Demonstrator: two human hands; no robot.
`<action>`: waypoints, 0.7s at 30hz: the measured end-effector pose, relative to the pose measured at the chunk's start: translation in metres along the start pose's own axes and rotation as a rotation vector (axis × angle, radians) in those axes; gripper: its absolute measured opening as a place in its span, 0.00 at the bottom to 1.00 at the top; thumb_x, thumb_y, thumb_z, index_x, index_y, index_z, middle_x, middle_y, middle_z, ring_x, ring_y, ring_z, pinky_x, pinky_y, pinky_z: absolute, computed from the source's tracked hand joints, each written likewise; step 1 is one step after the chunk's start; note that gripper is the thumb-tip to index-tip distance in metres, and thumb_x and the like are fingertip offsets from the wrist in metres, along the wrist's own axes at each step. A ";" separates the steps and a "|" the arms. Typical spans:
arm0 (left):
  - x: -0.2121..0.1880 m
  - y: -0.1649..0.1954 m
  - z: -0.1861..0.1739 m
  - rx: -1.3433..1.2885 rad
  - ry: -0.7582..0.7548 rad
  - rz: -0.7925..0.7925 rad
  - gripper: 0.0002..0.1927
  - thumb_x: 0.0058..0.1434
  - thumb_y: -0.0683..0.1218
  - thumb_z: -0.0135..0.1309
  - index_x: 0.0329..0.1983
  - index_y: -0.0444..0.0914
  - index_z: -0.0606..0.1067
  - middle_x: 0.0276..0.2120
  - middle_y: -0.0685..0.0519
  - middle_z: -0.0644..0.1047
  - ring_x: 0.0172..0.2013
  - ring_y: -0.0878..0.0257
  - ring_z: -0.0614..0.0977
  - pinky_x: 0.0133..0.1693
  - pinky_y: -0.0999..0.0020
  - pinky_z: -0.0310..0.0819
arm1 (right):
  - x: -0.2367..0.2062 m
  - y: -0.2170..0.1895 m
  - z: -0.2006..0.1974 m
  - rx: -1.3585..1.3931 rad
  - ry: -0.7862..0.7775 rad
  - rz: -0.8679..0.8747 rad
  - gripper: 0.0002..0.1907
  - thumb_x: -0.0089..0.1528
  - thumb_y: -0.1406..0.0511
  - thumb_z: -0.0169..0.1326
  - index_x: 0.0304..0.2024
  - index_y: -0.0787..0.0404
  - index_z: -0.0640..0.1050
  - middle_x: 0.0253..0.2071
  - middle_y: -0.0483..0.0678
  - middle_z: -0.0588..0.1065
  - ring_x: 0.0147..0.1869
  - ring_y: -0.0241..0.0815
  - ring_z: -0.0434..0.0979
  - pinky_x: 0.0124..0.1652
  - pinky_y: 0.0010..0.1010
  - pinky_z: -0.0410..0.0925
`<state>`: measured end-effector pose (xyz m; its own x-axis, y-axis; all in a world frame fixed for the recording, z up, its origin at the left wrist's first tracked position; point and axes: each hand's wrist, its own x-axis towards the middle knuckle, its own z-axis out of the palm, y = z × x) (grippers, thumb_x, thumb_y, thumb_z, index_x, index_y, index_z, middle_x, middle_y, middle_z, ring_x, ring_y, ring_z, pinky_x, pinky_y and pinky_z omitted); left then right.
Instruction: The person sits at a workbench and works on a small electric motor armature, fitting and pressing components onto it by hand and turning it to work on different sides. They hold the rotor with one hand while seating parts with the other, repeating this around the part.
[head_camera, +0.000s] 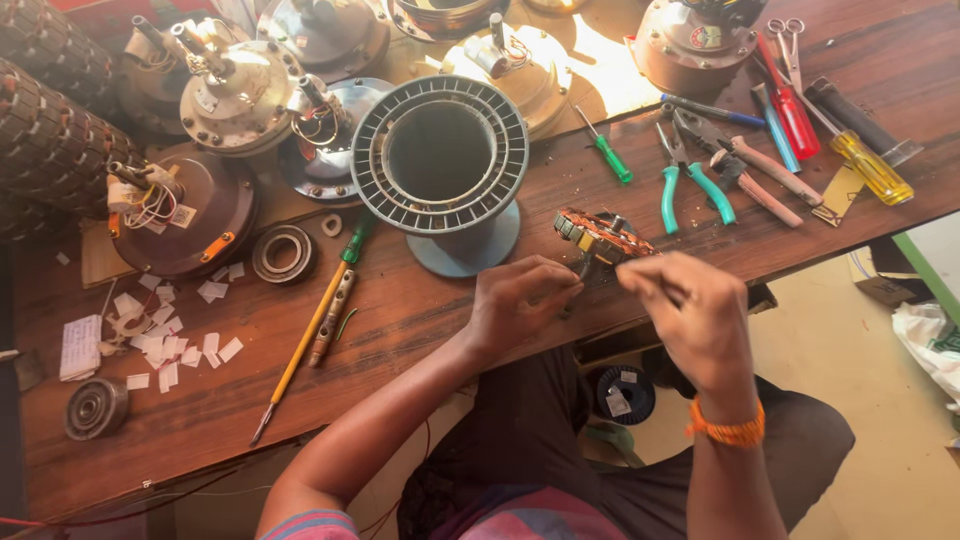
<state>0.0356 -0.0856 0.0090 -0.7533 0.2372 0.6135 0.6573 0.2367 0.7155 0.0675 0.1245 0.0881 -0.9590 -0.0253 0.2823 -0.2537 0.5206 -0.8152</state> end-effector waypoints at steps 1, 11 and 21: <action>-0.002 0.001 0.003 -0.056 0.015 -0.073 0.06 0.63 0.42 0.64 0.41 0.38 0.80 0.38 0.52 0.82 0.36 0.64 0.85 0.37 0.71 0.78 | 0.007 -0.002 0.003 0.000 0.016 -0.011 0.06 0.63 0.71 0.62 0.43 0.65 0.82 0.34 0.47 0.80 0.35 0.30 0.74 0.35 0.25 0.68; -0.007 -0.002 0.035 -0.490 0.148 -0.669 0.06 0.65 0.42 0.60 0.39 0.34 0.77 0.28 0.57 0.78 0.27 0.74 0.77 0.29 0.77 0.70 | 0.052 0.005 0.014 -0.077 -0.012 -0.119 0.04 0.65 0.70 0.62 0.41 0.67 0.82 0.34 0.50 0.81 0.34 0.33 0.79 0.35 0.27 0.69; -0.002 -0.003 0.038 -0.599 0.234 -0.878 0.10 0.61 0.43 0.61 0.44 0.34 0.82 0.27 0.59 0.79 0.21 0.77 0.69 0.21 0.79 0.57 | 0.063 0.042 0.015 0.045 0.006 -0.020 0.05 0.66 0.68 0.63 0.43 0.64 0.84 0.36 0.46 0.82 0.38 0.30 0.81 0.37 0.24 0.72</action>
<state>0.0358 -0.0510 -0.0075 -0.9821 0.0091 -0.1880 -0.1831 -0.2769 0.9433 -0.0056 0.1321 0.0637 -0.9530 -0.0296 0.3015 -0.2780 0.4808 -0.8316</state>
